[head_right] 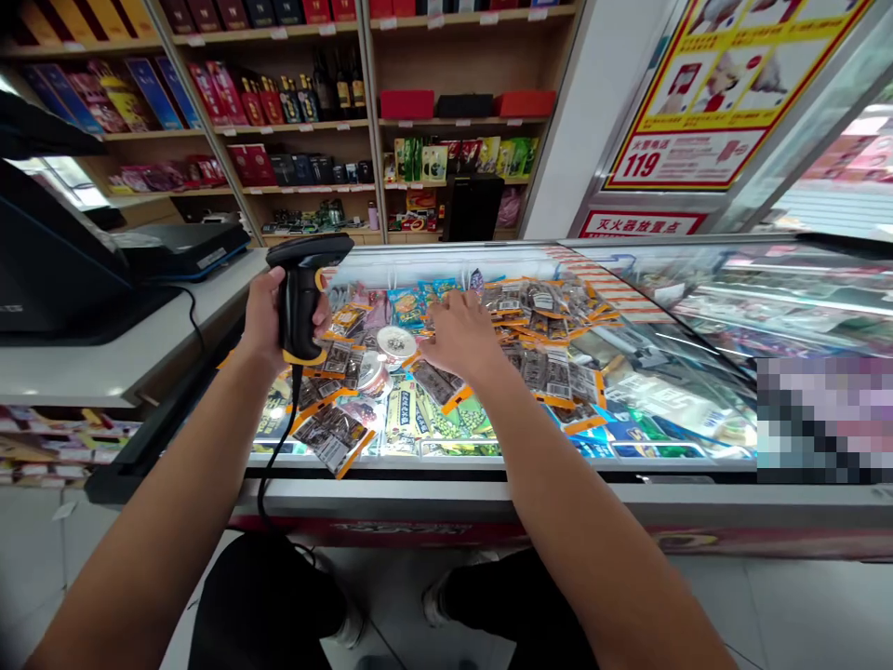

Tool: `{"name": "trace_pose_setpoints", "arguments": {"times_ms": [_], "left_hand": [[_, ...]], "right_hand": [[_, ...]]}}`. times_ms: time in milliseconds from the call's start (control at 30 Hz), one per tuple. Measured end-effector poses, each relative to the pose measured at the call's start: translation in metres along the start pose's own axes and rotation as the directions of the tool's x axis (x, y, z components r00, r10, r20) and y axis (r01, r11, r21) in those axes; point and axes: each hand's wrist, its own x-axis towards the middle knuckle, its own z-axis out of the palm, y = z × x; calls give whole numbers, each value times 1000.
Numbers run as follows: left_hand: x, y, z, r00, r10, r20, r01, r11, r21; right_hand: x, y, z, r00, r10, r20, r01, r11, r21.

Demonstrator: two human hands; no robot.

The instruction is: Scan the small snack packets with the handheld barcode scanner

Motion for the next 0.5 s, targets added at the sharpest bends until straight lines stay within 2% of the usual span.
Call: {"name": "trace_pose_setpoints", "arguments": {"times_ms": [67,133,267,400,500], "left_hand": [[1,1,0,998,-1,-68,-1,999,-32],[1,1,0,994,-10,-104,4,999,-55],[2,0,1,994,-15,-104,6,997,-80],[2,-1,2,994,-31,-108,23,996,-81],[2,-3,2,995,-31,-93,25,998,-66]], "right_hand": [[-1,-19,11,997,-68,-30,70,996,50],[-2,-44,22,991,-132,17,126,973,193],[0,-83,42,977,-175,124,109,903,416],[10,-87,57,955,-165,248,39,895,445],[16,-79,63,953,-159,258,13,871,491]]}}
